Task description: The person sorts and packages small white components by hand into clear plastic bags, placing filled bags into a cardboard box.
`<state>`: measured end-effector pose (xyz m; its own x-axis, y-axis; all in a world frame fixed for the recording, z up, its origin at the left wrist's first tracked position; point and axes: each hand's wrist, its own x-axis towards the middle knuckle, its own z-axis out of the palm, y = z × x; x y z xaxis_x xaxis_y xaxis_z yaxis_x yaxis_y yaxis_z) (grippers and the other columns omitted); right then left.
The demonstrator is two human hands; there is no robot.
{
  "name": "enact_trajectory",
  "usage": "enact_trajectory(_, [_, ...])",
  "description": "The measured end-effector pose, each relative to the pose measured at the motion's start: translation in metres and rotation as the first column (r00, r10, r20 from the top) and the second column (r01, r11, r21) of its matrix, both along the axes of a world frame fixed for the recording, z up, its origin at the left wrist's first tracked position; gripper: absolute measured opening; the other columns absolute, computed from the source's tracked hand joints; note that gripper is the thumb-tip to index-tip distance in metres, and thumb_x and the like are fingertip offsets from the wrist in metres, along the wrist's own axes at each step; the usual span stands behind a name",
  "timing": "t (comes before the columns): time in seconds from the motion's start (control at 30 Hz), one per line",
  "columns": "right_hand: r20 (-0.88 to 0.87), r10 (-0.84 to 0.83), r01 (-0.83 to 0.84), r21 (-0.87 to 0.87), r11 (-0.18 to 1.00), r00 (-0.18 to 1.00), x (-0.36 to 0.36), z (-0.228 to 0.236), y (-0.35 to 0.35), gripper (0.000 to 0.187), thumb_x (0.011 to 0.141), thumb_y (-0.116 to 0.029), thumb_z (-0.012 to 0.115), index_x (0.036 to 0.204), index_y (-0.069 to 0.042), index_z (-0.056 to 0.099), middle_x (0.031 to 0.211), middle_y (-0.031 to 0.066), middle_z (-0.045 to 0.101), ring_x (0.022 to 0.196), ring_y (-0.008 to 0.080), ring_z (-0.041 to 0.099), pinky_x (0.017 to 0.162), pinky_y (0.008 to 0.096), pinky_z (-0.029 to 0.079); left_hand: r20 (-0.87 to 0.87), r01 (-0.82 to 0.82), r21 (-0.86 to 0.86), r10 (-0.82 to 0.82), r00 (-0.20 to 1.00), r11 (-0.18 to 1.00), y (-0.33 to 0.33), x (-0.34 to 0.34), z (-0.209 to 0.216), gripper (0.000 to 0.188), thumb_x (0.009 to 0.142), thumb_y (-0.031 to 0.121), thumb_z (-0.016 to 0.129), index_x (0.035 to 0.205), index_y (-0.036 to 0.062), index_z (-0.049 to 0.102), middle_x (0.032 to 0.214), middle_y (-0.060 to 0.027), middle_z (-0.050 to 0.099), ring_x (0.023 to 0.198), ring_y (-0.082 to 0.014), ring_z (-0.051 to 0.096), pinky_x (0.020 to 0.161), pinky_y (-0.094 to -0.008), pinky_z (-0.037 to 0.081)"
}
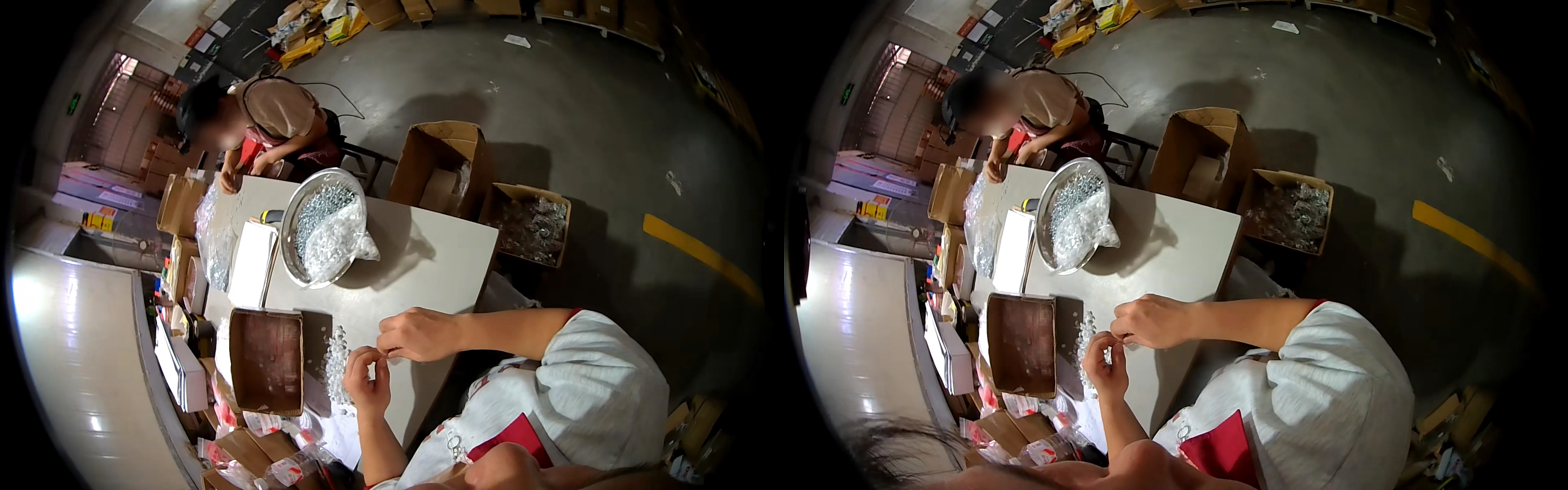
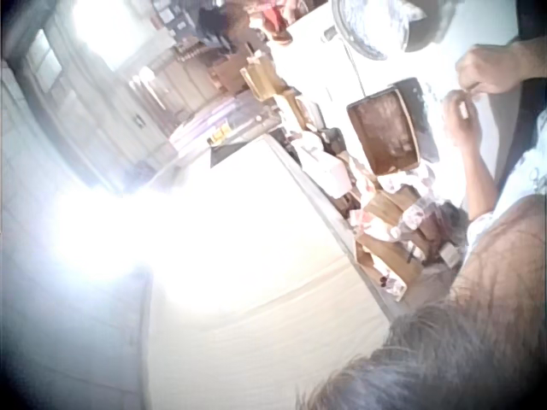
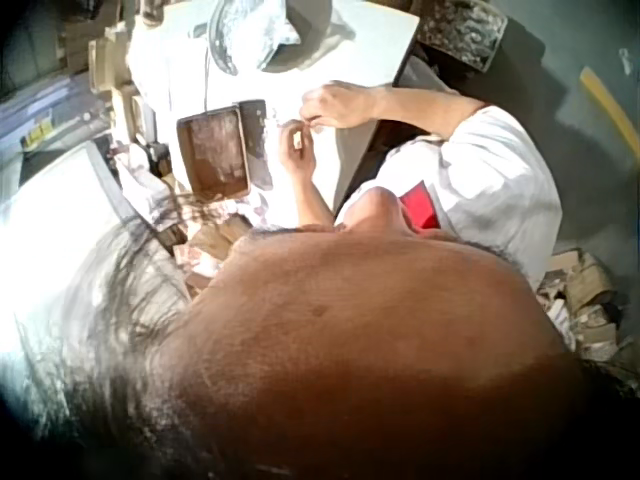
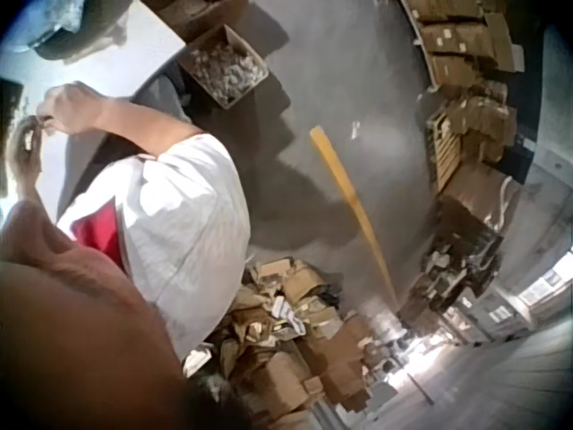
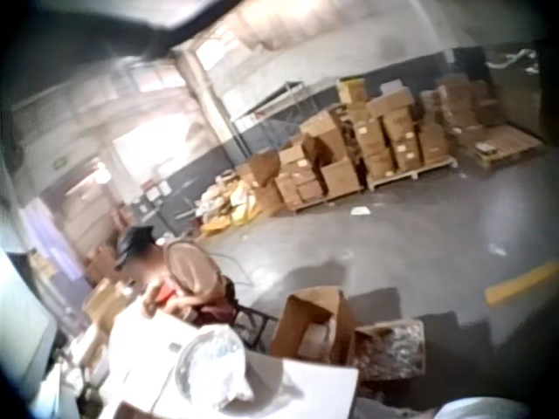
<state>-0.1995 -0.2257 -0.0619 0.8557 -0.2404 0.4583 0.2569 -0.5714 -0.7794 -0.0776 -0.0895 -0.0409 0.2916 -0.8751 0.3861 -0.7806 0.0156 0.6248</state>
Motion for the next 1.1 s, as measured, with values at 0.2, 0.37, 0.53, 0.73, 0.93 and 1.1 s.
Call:
enact_trajectory(0.2, [0.181,-0.316,0.309,0.067,0.949,0.931,-0.033,-0.010,-0.041,0.002,0.073,-0.012,0.064,0.074,-0.010,0.064,0.065,0.0075,0.055,0.063,0.0214,0.056,0.059,0.0310,0.046,-0.051,0.003,-0.004,-0.003,0.999,1.000,-0.013,-0.008,-0.008,0.014,0.075,-0.002,0.058,0.089,0.0000,0.056,0.085,-0.0128,0.059,0.080,-0.0240,0.056,0.072,-0.0314,0.044])
enact_trajectory(0.37, [-0.063,-0.841,0.811,0.311,0.495,0.538,-0.100,-0.035,-0.140,0.009,0.075,-0.008,0.065,0.078,0.000,0.062,0.067,0.0060,0.059,0.060,0.0110,0.053,0.055,0.0255,0.041,-0.134,-0.036,-0.005,0.035,0.990,0.999,-0.001,-0.006,-0.014,0.018,0.075,0.001,0.060,0.093,0.0005,0.055,0.088,-0.0113,0.059,0.077,-0.0204,0.054,0.068,-0.0294,0.041])
enact_trajectory(0.53, [-0.432,-0.819,0.925,0.195,0.325,0.379,-0.121,-0.118,-0.187,0.021,0.075,-0.025,0.065,0.083,-0.005,0.065,0.077,0.0106,0.064,0.073,0.0231,0.062,0.065,0.0342,0.047,-0.111,-0.044,0.072,0.052,0.992,0.996,-0.003,-0.016,-0.016,0.020,0.074,0.001,0.062,0.093,0.0011,0.055,0.086,-0.0105,0.060,0.077,-0.0203,0.055,0.068,-0.0297,0.042])
enact_trajectory(0.73, [-0.528,-0.828,0.978,0.035,0.204,0.192,-0.137,-0.163,-0.195,0.024,0.081,-0.030,0.058,0.087,-0.008,0.065,0.083,0.0094,0.064,0.079,0.0265,0.060,0.068,0.0380,0.047,-0.104,-0.053,0.139,0.067,0.992,0.989,0.000,-0.020,-0.021,0.023,0.073,0.001,0.064,0.094,0.0015,0.055,0.088,-0.0101,0.061,0.079,-0.0220,0.058,0.067,-0.0302,0.043])
enact_trajectory(0.93, [-0.502,-0.849,0.986,0.061,0.155,0.165,-0.158,-0.145,-0.184,0.023,0.083,-0.027,0.057,0.091,-0.006,0.063,0.083,0.0097,0.063,0.078,0.0251,0.061,0.068,0.0362,0.047,-0.116,-0.047,0.170,0.067,0.991,0.984,0.001,-0.022,-0.027,0.021,0.073,0.002,0.064,0.093,0.0012,0.056,0.087,-0.0107,0.061,0.079,-0.0231,0.058,0.066,-0.0309,0.043])
enact_trajectory(1.1, [-0.353,-0.919,0.980,0.149,0.129,0.175,-0.150,-0.109,-0.172,0.020,0.083,-0.020,0.057,0.094,-0.003,0.061,0.084,0.0105,0.063,0.076,0.0233,0.061,0.068,0.0333,0.047,-0.064,-0.046,0.172,0.058,0.996,0.984,-0.001,-0.023,-0.024,0.022,0.074,0.005,0.065,0.093,0.0009,0.056,0.087,-0.0112,0.061,0.078,-0.0245,0.058,0.066,-0.0314,0.043])
